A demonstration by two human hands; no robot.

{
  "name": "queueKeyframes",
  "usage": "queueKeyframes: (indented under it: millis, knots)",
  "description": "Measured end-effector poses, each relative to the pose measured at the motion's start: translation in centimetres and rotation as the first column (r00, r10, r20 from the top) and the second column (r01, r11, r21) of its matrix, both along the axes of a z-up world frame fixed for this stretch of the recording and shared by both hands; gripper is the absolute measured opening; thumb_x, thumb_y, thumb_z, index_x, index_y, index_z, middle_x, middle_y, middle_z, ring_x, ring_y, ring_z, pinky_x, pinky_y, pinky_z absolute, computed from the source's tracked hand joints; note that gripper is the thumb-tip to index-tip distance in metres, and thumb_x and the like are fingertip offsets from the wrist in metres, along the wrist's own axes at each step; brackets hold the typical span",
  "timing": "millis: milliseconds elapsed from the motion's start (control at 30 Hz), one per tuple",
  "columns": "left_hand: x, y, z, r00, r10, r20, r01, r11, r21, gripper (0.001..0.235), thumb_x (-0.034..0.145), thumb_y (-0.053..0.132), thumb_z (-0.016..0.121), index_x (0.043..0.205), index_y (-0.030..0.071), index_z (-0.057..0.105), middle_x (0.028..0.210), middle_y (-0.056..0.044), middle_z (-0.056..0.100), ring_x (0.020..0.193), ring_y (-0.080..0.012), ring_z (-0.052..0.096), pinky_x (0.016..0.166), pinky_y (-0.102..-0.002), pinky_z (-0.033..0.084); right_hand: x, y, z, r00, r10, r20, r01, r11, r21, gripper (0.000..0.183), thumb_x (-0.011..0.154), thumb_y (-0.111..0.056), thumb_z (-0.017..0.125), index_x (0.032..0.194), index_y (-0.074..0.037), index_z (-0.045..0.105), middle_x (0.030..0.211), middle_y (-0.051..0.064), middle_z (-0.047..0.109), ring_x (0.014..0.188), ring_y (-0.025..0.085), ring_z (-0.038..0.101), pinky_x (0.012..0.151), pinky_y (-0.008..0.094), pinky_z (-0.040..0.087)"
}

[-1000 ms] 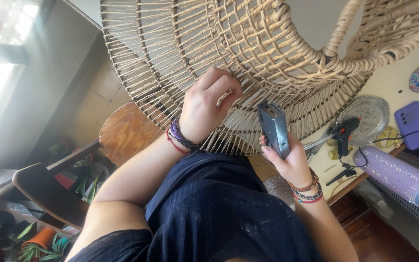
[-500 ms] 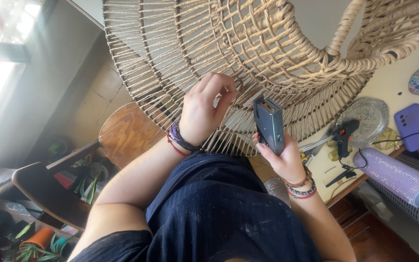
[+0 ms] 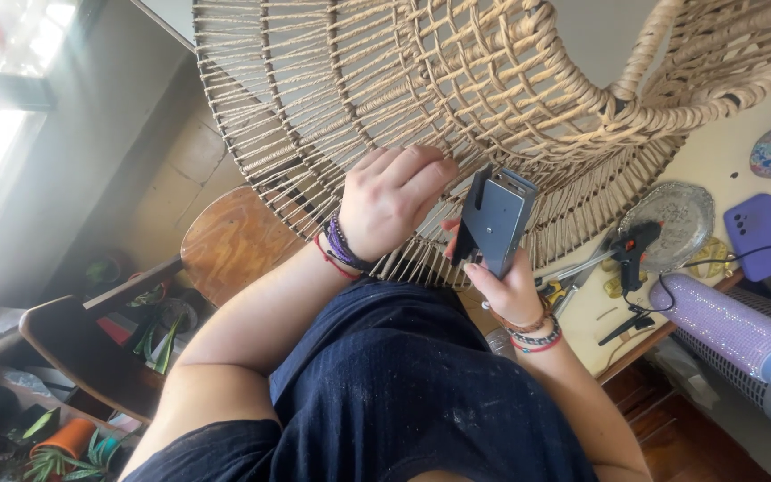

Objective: Assembling and finishing a woven lampshade by trimming excess twine and applying hot glue to secure the structure.

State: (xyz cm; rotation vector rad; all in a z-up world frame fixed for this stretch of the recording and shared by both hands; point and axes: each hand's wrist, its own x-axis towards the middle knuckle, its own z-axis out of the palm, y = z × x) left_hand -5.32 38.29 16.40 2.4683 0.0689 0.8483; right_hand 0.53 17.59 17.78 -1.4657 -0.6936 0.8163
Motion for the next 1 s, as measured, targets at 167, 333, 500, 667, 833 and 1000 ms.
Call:
queueKeyframes:
  millis: [167, 333, 500, 667, 833, 1000]
  knots:
    - [-0.3, -0.2, 0.4, 0.997, 0.005, -0.078, -0.033, 0.928, -0.370, 0.002, 0.098, 0.017, 0.067, 0.098, 0.015, 0.067, 0.089, 0.000, 0.063, 0.074, -0.0206, 0.070, 0.068, -0.030, 0.058, 0.0, 1.3, -1.9, 0.979, 0.065, -0.191, -0.017, 0.969, 0.246, 0.050, 0.093, -0.010, 0.064, 0.135, 0.012, 0.049, 0.127, 0.028, 0.060, 0.101, 0.030, 0.070, 0.086, 0.046, 0.060]
    - [-0.2, 0.3, 1.2, 0.989, -0.036, -0.146, -0.062, 0.791, -0.609, 0.006, 0.098, 0.016, 0.068, 0.097, 0.012, 0.065, 0.085, -0.004, 0.063, 0.068, -0.0267, 0.070, 0.062, -0.035, 0.057, -1.6, 2.0, -3.8, 0.991, -0.024, -0.129, 0.053, 0.972, 0.228, 0.040, 0.087, 0.006, 0.072, 0.123, 0.016, 0.057, 0.100, 0.022, 0.067, 0.092, 0.025, 0.071, 0.084, 0.047, 0.062]
    - [0.5, 1.1, 1.0, 0.995, -0.022, -0.102, 0.006, 0.988, -0.152, 0.012, 0.103, 0.020, 0.059, 0.094, 0.014, 0.063, 0.083, -0.001, 0.058, 0.070, -0.0243, 0.070, 0.064, -0.034, 0.057, -0.6, -0.1, -6.2, 0.913, 0.155, -0.378, -0.011, 0.935, 0.356, 0.051, 0.091, -0.019, 0.069, 0.126, 0.014, 0.052, 0.121, 0.032, 0.057, 0.095, 0.034, 0.070, 0.085, 0.044, 0.060]
    - [0.5, 1.5, 1.4, 0.997, -0.078, -0.018, 0.074, 0.983, -0.167, 0.016, 0.105, 0.021, 0.056, 0.095, 0.013, 0.065, 0.086, -0.002, 0.059, 0.072, -0.0230, 0.070, 0.064, -0.032, 0.057, 1.3, -1.5, -5.1, 0.940, 0.214, -0.267, -0.142, 0.954, 0.264, 0.051, 0.090, -0.016, 0.064, 0.124, 0.017, 0.047, 0.108, 0.029, 0.062, 0.096, 0.035, 0.073, 0.089, 0.044, 0.059]
    - [0.6, 2.4, 1.4, 0.989, -0.135, 0.056, 0.141, 0.982, -0.129, 0.022, 0.109, 0.021, 0.050, 0.098, 0.012, 0.067, 0.088, -0.003, 0.060, 0.073, -0.0236, 0.069, 0.063, -0.032, 0.057, 2.5, -1.7, -3.5, 0.951, 0.260, -0.170, -0.226, 0.955, 0.194, 0.047, 0.088, -0.013, 0.063, 0.121, 0.017, 0.050, 0.107, 0.024, 0.064, 0.111, 0.037, 0.069, 0.095, 0.046, 0.058]
    - [0.2, 1.8, 1.1, 0.990, -0.106, -0.092, 0.076, 0.956, -0.282, 0.008, 0.102, 0.021, 0.062, 0.098, 0.015, 0.066, 0.086, 0.001, 0.060, 0.061, -0.0221, 0.067, 0.057, -0.030, 0.056, 2.7, -2.2, -3.3, 0.954, 0.277, -0.113, -0.257, 0.953, 0.160, 0.044, 0.089, -0.014, 0.060, 0.121, 0.014, 0.051, 0.109, 0.023, 0.063, 0.118, 0.036, 0.061, 0.096, 0.044, 0.057]
